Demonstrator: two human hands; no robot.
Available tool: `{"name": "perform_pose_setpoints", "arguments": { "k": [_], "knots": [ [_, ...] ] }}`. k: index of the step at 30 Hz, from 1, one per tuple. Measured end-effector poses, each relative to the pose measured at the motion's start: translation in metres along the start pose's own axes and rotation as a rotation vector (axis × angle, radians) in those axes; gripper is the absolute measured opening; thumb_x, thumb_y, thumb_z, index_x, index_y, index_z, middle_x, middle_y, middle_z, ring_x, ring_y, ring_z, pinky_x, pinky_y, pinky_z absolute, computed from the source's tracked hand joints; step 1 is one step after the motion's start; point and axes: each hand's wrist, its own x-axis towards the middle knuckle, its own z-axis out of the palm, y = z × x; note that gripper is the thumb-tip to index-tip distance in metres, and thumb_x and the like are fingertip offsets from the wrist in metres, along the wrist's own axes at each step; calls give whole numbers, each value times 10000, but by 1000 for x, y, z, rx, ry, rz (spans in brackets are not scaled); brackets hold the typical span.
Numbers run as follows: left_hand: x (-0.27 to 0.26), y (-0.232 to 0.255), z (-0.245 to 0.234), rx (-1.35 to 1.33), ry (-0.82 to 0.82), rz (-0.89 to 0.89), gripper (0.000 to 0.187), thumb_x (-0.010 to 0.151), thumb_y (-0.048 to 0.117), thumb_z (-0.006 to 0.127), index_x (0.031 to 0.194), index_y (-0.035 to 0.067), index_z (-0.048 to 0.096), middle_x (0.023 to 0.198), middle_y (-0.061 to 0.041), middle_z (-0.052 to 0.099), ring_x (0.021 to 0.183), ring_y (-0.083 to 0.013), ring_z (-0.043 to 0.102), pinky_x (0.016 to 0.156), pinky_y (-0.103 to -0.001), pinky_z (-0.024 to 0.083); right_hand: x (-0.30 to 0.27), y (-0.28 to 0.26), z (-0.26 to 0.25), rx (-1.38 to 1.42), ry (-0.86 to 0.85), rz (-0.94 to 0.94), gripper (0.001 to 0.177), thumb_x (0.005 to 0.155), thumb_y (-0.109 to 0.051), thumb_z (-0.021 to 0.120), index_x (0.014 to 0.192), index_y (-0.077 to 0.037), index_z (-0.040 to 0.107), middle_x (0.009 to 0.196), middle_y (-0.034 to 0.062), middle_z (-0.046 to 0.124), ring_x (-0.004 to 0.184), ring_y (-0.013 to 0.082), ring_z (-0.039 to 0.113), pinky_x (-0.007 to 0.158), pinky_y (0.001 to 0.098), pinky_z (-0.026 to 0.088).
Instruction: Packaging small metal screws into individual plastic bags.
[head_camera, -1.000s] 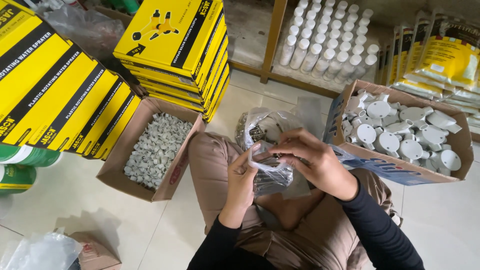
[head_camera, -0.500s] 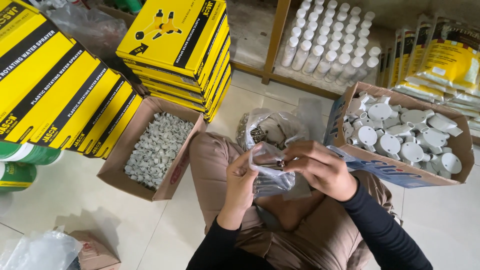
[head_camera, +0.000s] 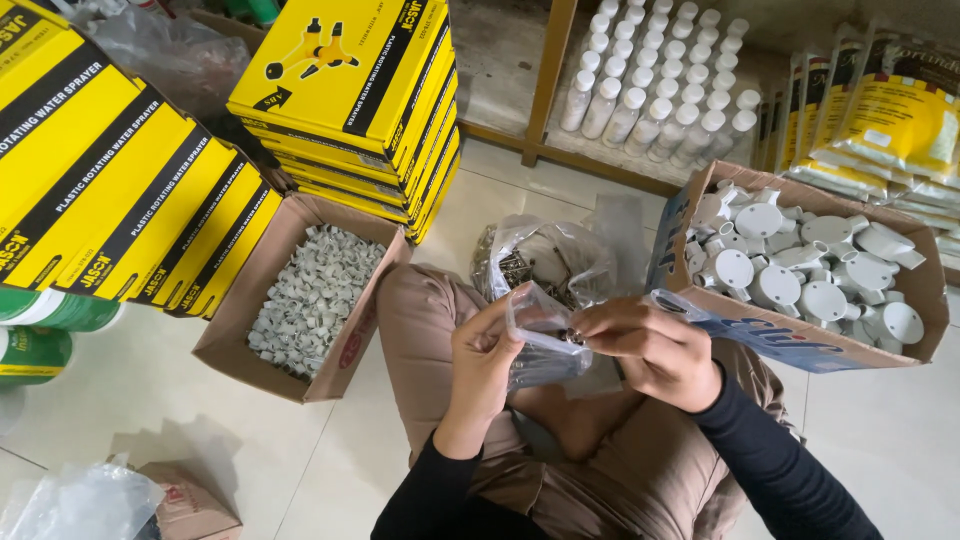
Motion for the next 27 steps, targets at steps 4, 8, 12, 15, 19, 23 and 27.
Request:
{"name": "perform_pose_setpoints", "arguments": {
  "k": [4, 8, 12, 15, 19, 23, 27],
  "knots": [
    [-4, -12, -1, -81, -32, -10, 514, 942, 357, 740, 1299, -11, 695, 1055, -218, 787, 1074, -228, 692, 983, -434, 547, -6, 3, 0, 148, -12, -8, 188, 881, 151, 602, 900, 6, 721, 932, 152, 771, 861, 289, 800, 858, 454, 617],
    [-15, -66, -31, -89, -35, -33, 484, 933, 337, 750, 1236, -40, 727, 1042, -225, 790, 1072, -222, 679, 954, -435, 558, -14, 15, -20, -33, -167, -90, 256, 862, 117, 598, 980, -79, 713, 948, 80, 777, 850, 200, 776, 1018, 423, 468],
    [-6, -7, 2, -60, -50, -18, 451, 940, 324, 741, 1219, -30, 744, 1022, -208, 799, 1071, -222, 694, 962, -424, 564, 3, 4, -32, -233, -281, -128, 246, 895, 69, 579, 978, -124, 707, 937, 53, 762, 818, 207, 735, 975, 391, 410],
    [-6, -14, -2, -39, -56, -22, 439, 940, 316, 742, 1222, -20, 748, 1021, -198, 801, 1073, -206, 680, 957, -410, 561, 11, 0, -36, -364, -386, -32, 149, 923, -63, 622, 987, -176, 696, 838, 3, 732, 913, 187, 655, 947, 426, 270],
    [-7, -24, -8, 11, -60, -25, 415, 940, 300, 743, 1230, 4, 756, 1018, -175, 805, 1079, -171, 650, 948, -377, 555, 26, -9, -40, -443, -458, -18, 154, 919, -56, 609, 959, -154, 721, 863, 8, 688, 970, 202, 577, 905, 444, 212],
    [0, -16, -3, 41, -86, -19, 418, 938, 299, 745, 1238, 7, 756, 1008, -167, 805, 1068, -166, 667, 957, -367, 555, 21, -5, -39, -490, -513, 16, 178, 894, -31, 600, 946, -156, 713, 930, -18, 668, 983, 200, 544, 868, 444, 207],
    [-2, -23, -10, -30, -30, -20, 512, 901, 381, 775, 1243, 1, 749, 1020, -199, 800, 1034, -178, 684, 926, -390, 574, 20, -1, -35, -439, -497, 28, 131, 855, -54, 651, 907, -146, 728, 971, 16, 676, 997, 206, 547, 909, 465, 203]
  ]
}}
